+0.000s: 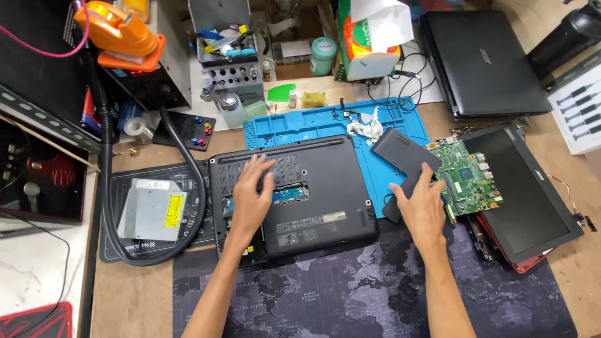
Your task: Disassembling a laptop by removing screws and the optical drive
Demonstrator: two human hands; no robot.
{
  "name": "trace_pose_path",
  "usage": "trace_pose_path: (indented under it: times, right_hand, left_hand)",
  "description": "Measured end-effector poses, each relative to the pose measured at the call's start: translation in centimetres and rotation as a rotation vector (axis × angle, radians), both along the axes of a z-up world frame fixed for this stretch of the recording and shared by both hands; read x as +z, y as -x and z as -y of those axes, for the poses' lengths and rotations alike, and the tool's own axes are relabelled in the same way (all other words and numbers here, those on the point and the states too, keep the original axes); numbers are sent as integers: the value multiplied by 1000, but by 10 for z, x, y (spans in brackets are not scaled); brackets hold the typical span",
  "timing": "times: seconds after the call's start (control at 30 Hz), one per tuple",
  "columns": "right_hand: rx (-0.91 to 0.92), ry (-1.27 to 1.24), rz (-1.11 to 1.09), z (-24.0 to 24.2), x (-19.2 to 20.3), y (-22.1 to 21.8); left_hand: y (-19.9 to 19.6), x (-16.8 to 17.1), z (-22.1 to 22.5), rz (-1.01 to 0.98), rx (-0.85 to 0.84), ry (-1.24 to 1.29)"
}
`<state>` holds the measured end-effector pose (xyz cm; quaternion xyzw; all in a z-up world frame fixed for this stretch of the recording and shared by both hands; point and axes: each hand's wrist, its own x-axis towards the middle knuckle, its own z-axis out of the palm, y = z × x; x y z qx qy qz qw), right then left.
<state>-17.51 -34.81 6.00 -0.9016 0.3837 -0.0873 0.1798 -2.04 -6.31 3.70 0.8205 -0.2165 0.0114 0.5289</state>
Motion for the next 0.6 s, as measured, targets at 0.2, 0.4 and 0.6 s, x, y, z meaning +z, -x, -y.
trace_pose_path:
  times: [0.2, 0.4, 0.6]
  right_hand:
    - [-17, -44, 222, 6, -8, 1]
    - [-81, -560, 646, 58, -53, 2]
    - [170, -348, 813, 68, -32, -11]
  left_hand:
    - [-34, -45, 11, 397, -44, -396]
    - [-46, -71, 11, 426, -117, -486]
    - [-59, -47, -12, 296, -264, -355]
